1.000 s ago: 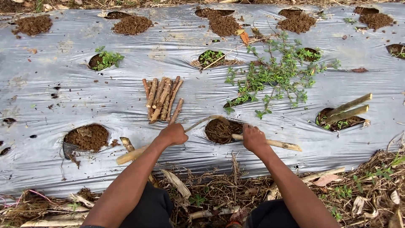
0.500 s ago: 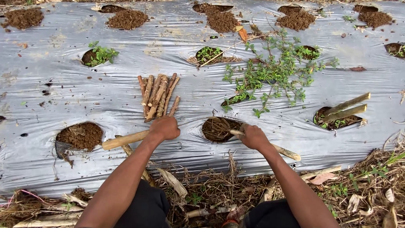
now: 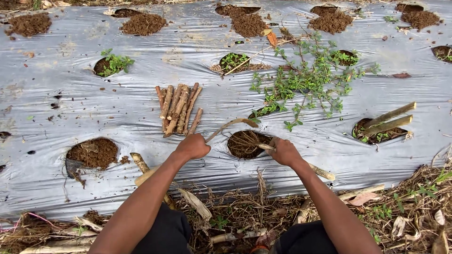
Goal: Digging holes through plastic mulch in a field to prepare for planting cuttings.
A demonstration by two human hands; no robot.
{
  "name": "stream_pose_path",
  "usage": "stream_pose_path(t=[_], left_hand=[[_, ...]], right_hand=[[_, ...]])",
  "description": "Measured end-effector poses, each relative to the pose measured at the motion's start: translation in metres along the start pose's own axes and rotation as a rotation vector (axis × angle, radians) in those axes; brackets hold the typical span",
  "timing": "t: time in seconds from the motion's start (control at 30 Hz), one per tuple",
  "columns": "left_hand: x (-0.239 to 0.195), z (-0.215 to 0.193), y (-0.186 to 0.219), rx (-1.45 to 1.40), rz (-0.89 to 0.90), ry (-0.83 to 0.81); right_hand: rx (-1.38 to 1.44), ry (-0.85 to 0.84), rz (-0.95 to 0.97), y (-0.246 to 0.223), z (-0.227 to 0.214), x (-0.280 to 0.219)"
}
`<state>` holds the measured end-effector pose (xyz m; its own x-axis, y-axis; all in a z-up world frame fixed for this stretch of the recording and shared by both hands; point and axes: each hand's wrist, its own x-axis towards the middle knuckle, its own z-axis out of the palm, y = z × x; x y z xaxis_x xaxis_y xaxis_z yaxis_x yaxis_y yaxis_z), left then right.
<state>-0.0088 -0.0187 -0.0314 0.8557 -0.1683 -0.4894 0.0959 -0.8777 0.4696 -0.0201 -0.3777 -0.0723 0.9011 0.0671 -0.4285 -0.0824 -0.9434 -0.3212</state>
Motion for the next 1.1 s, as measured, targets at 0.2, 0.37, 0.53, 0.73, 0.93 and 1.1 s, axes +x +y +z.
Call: stream_pose_path(t=[0.2,0.37,0.53,0.73,0.93,1.1], left_hand=[[-0.011,-0.018,0.013,0.109,0.078,0.017],[0.024,0.034,-0.024,0.271,-0.007,-0.023],[-0.002,-0.021,0.013,0.024,0.018,0.047],[0.015,0.009,-0.005,0.23,0.013,-0.018],[0.012,0.008,-0.003,0.094,-0.018,-0.014],[0.001,-0.016,0.006,0.2,0.043,0.007]], right_hand=[[0.073,-0.054,0.001,-0.008,-0.009,-0.015],[-0.012,-0.027,-0.041,0.009,0.005,0.003],[0.047,0.001,-0.038,0.002,-0.002,0.001],[-0.032,0.023,-0.076,-0.003,-0.003,0.003],[-0.068,0.045,-0.081,0.006,0.0,0.004],[-0.059,0.023,-0.079,0.006,0.009,0.006]])
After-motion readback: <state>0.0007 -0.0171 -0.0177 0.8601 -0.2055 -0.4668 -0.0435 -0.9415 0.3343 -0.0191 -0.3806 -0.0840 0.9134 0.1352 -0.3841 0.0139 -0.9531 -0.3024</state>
